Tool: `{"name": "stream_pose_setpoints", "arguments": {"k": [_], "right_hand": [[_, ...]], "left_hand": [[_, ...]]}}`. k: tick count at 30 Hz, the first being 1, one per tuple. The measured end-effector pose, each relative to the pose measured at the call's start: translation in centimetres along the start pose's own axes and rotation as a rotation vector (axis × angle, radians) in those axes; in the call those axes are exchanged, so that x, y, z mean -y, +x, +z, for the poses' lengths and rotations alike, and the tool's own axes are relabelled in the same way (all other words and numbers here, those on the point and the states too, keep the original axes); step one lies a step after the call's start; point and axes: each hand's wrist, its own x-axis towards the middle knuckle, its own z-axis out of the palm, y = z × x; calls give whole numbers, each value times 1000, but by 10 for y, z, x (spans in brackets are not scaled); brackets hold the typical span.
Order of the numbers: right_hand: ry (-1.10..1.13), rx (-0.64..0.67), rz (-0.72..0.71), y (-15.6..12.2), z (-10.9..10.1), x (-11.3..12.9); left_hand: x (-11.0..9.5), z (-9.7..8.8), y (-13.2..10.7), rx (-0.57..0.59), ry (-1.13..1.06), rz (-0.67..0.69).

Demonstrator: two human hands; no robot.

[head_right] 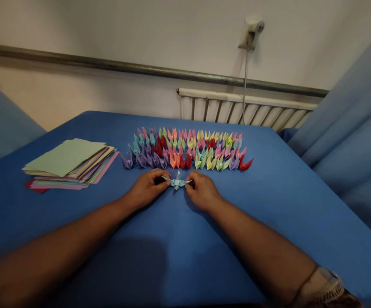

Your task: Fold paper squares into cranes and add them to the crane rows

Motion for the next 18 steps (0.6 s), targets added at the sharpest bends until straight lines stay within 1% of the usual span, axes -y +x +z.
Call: {"name": "stream_pose_setpoints", "arguments": {"k": [4,6,9,13,18], "right_hand": [[-3,9,10,2,1,-3],[-8,6,52,3,2,-4],[-75,-9,92,4,1,-3],[-143,-8,21,3,1,0],[-80,-23,-96,0,4,1]], "left_hand": [[6,-6,2,24,200,85],[7,-8,3,40,258,83],[6,-9,3,50,338,80],[4,-7,3,52,389,94],[-2,-5,1,-4,339,134]]}}
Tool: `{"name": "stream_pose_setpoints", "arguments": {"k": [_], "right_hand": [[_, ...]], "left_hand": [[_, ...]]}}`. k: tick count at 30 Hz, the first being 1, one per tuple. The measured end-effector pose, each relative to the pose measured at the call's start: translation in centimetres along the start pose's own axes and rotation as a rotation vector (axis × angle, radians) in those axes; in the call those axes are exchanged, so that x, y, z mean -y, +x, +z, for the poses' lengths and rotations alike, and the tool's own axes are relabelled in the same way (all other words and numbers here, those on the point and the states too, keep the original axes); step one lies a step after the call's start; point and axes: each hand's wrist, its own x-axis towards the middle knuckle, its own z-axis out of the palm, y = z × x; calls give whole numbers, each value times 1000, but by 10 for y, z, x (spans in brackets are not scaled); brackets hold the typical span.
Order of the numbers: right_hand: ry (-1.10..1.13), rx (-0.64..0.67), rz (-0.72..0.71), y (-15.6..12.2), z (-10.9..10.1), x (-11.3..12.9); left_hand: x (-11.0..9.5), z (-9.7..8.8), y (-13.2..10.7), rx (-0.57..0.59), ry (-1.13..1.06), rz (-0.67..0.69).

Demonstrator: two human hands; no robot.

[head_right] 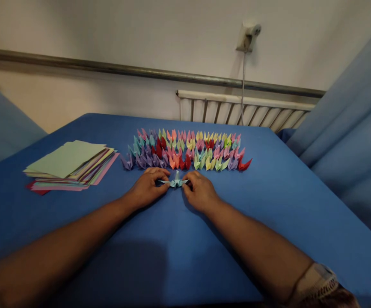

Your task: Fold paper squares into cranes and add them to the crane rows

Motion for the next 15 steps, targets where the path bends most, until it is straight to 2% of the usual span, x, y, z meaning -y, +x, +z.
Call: {"name": "stream_pose_setpoints", "arguments": {"k": [4,6,9,12,15], "right_hand": [[203,-47,23,0,8,-4],[358,-58,68,2,12,-7],[527,-31,78,3,10,-6],[532,-16,6,1,2,2],[506,-12,-77,-2,-4,12]], "left_hand": [[-10,-4,-3,-12,-57,59],[-15,-6,-3,16,-171,57],[-17,-7,-2,20,-548,-85],[-14,-7,1,6,-937,-266],[-11,-8,3,177,-1140,-326]]}}
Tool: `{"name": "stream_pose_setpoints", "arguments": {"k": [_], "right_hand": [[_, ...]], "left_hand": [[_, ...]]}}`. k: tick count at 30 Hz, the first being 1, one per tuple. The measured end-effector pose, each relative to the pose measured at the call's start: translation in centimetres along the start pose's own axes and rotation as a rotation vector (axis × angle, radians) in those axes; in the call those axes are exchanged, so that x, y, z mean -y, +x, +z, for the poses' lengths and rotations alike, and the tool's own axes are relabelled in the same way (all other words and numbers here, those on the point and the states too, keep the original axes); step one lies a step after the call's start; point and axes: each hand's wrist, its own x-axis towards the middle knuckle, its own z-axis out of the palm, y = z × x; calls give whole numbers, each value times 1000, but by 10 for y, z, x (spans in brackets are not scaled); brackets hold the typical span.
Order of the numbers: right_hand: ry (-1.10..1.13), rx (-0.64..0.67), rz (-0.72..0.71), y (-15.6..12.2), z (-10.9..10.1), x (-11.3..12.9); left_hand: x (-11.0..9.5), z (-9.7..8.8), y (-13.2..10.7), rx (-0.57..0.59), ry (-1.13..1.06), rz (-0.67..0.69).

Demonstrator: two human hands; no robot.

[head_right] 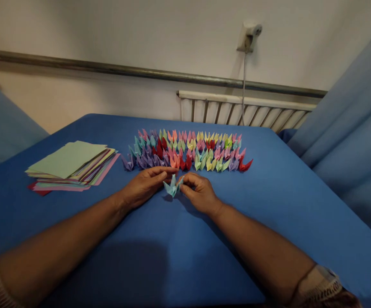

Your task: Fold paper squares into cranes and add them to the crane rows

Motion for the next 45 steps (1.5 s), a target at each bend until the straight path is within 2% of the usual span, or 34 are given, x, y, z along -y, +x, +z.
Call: {"name": "stream_pose_setpoints", "arguments": {"k": [3,13,20,25,29,32,36,40,44,45], "right_hand": [[3,19,-50,-2,2,6],[-10,58,-86,-7,6,10],[-46,86,-147,-10,8,18],[-137,18,-243,-14,7,25],[-196,-118,-269,-13,7,24],[-218,-217,-245,-11,8,22],[-246,-261,-193,-10,9,18],[-160,-200,-175,-10,9,15],[-2,-300,-58,-4,2,12],[20,-287,-45,-2,-1,12]], "left_hand": [[-1,1,-1,83,-70,-51],[-3,11,-6,80,-95,-49],[-7,15,-13,153,-134,-102],[-4,18,-12,106,-161,-85],[-2,17,-9,-15,-173,-26],[-2,16,-10,-96,-83,86],[-4,21,-14,-137,206,200],[-5,23,-15,-110,251,204],[-3,19,-13,-53,203,163],[-2,18,-13,-34,189,150]]}}
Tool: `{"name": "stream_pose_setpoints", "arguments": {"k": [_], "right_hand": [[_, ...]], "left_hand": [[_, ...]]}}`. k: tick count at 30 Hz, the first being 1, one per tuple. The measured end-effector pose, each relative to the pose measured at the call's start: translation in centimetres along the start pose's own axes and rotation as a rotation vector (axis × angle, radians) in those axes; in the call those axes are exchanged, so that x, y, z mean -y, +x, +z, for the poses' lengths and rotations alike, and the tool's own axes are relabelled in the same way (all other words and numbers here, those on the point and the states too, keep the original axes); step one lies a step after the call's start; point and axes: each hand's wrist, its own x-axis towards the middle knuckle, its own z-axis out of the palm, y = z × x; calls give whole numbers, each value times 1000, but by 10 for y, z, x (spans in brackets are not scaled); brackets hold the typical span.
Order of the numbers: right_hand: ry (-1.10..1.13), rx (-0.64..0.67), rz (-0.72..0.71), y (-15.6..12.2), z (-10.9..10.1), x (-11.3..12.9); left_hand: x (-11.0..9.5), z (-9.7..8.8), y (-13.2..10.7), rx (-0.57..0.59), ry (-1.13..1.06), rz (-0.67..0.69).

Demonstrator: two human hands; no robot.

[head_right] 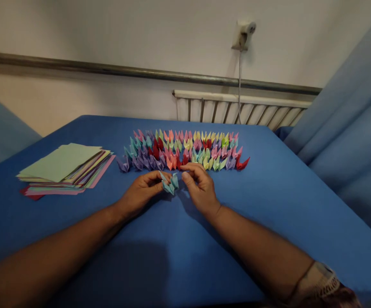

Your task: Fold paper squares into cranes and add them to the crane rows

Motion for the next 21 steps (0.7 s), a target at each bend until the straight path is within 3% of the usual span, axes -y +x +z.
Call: {"name": "stream_pose_setpoints", "arguments": {"k": [5,9,14,17,21], "right_hand": [[90,227,10,10,-4,-3],[86,171,-8,9,1,-3],[-55,66,-150,4,4,8],[-132,57,-191,1,4,14],[-77,73,-171,0,5,12]], "left_hand": [[0,1,0,59,-21,-6],[-1,4,-1,78,-19,-12],[3,6,-1,58,-11,29],[4,7,0,60,9,57],[4,7,-1,64,17,28]]}}
